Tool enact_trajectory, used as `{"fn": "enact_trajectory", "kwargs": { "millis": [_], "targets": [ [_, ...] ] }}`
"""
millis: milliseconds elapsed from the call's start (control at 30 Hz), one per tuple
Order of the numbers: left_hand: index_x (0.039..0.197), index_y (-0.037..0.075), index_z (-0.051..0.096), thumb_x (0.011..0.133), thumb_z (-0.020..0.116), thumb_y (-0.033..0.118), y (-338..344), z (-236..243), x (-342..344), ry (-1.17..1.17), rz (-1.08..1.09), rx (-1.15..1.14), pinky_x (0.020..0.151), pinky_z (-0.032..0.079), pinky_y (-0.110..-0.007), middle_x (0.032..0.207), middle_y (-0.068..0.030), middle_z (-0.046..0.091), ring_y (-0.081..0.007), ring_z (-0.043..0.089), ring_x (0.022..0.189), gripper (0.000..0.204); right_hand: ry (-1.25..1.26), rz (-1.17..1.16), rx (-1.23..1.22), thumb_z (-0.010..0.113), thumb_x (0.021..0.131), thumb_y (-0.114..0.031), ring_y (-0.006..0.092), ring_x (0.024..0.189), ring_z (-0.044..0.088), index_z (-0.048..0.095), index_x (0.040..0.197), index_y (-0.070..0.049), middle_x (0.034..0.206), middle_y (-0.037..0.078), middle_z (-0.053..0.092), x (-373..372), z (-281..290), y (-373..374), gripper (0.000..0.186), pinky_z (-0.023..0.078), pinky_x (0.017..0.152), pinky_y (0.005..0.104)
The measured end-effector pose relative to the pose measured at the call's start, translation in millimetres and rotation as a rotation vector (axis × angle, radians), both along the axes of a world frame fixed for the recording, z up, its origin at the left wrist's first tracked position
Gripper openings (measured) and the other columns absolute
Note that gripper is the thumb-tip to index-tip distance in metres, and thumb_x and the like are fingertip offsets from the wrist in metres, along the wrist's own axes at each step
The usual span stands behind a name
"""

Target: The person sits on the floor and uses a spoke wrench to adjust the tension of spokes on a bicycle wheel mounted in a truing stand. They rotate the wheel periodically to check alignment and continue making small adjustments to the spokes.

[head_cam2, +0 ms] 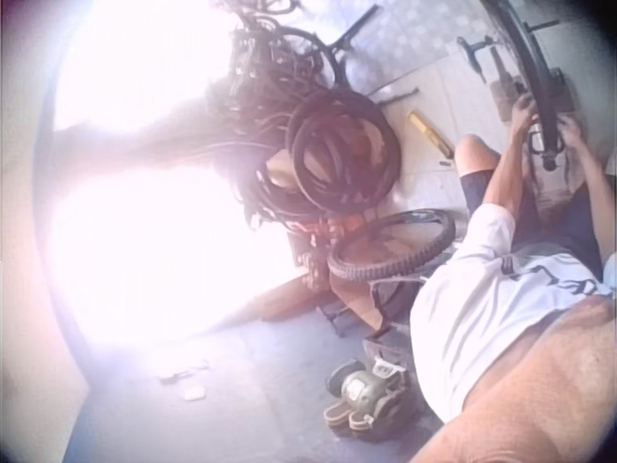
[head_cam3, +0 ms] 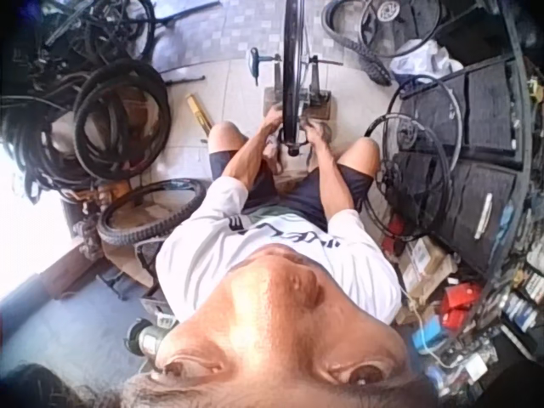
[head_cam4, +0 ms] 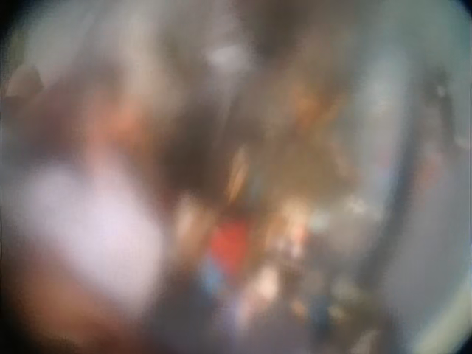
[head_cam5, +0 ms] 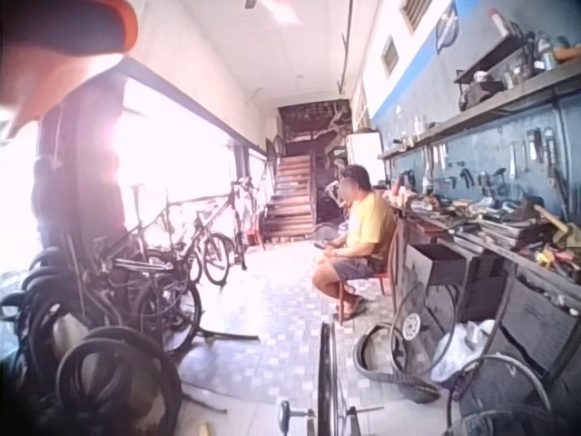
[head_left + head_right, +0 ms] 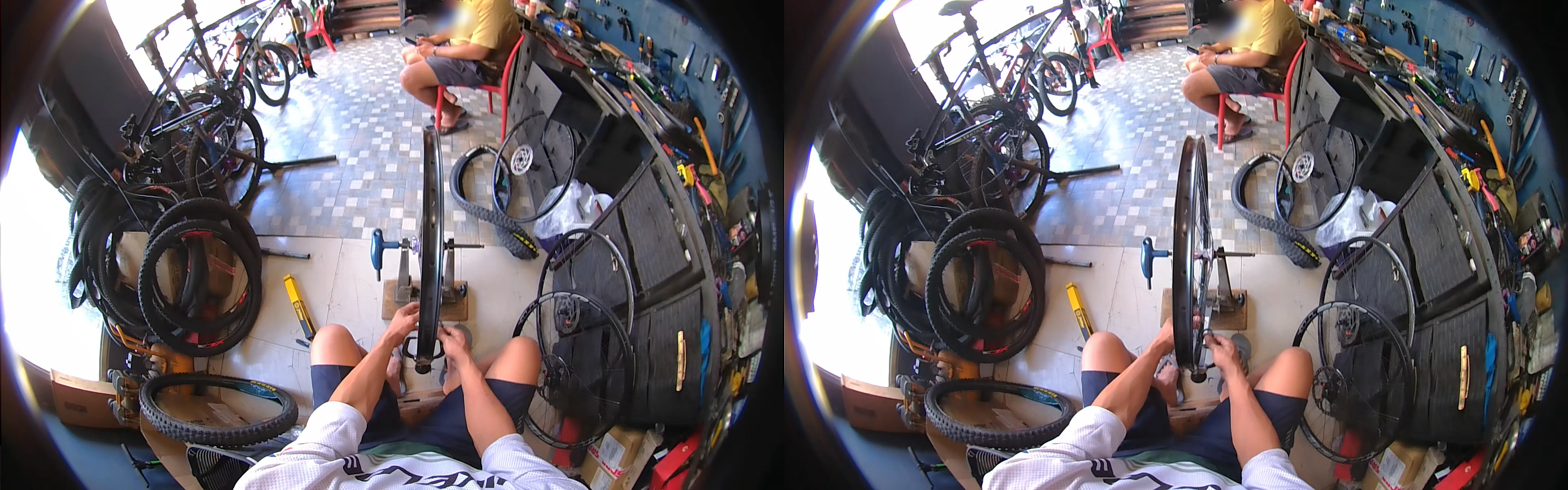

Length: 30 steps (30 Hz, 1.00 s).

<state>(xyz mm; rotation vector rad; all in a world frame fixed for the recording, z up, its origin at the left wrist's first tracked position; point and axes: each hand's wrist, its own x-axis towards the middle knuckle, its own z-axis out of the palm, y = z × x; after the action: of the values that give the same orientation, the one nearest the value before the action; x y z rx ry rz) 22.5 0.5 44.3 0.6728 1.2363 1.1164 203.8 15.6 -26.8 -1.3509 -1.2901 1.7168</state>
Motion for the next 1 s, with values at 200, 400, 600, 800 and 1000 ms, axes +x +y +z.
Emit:
{"fn": "enact_trajectory", "kwargs": {
  "millis": [200,400,600,800,1000],
  "targets": [
    [0.120,-0.004,0.060,0.091,0.064,0.016,-19.9,10.6,-2.8,0.059,0.049,-0.065,0.082,0.052,-0.030,0.109,-0.0115,0.067,-0.0168,0.065,0.094,0.036,-0.148,-0.066,0.104,0.068,0.088,-0.030,0.0141,0.071,0.061,0.070,0.096,0.001,0.077,0.008,0.070,-9.7,-17.5,-1.8,0.032,0.047,0.067,0.0322],
    [0.110,-0.003,0.062,0.089,0.063,0.011,-11.7,-5.6,-5.6,0.105,0.051,-0.023,0.074,0.052,-0.028,0.097,-0.0082,0.068,-0.0144,0.064,0.086,0.025,-0.169,-0.049,0.050,0.069,0.087,-0.028,0.0184,0.072,0.065,0.070,0.095,0.001,0.080,0.012,0.071,-9.8,-23.4,-0.9,0.030,0.048,0.068,0.0332],
    [0.127,0.001,0.060,0.083,0.079,0.039,-13.1,-25.5,-11.6,0.068,0.007,-0.089,0.077,0.049,-0.031,0.100,-0.0031,0.068,-0.0134,0.063,0.093,0.061,-0.362,-0.010,0.158,0.071,0.086,-0.027,0.0143,0.067,0.060,0.069,0.088,0.001,0.071,0.009,0.066,-6.6,7.8,-4.5,0.029,0.048,0.065,0.0341],
    [0.139,0.011,0.052,0.096,0.057,0.050,-25.2,-69.4,-13.4,0.014,0.005,-0.078,0.088,0.045,-0.037,0.122,-0.0029,0.064,-0.0176,0.059,0.112,0.058,-0.367,0.052,0.293,0.063,0.088,-0.036,0.0274,0.068,0.065,0.071,0.089,-0.001,0.074,0.016,0.068,-8.1,22.8,-7.2,0.036,0.048,0.065,0.0396],
    [0.111,-0.002,0.068,0.095,0.066,0.024,-30.0,-58.6,6.4,0.191,0.050,0.013,0.068,0.049,-0.023,0.089,-0.0043,0.069,-0.0102,0.063,0.078,0.030,-0.283,0.009,0.177,0.072,0.082,-0.031,0.0336,0.077,0.068,0.070,0.091,0.000,0.082,0.019,0.070,-6.7,19.4,-13.8,0.032,0.051,0.070,0.0407]
  ]
}}
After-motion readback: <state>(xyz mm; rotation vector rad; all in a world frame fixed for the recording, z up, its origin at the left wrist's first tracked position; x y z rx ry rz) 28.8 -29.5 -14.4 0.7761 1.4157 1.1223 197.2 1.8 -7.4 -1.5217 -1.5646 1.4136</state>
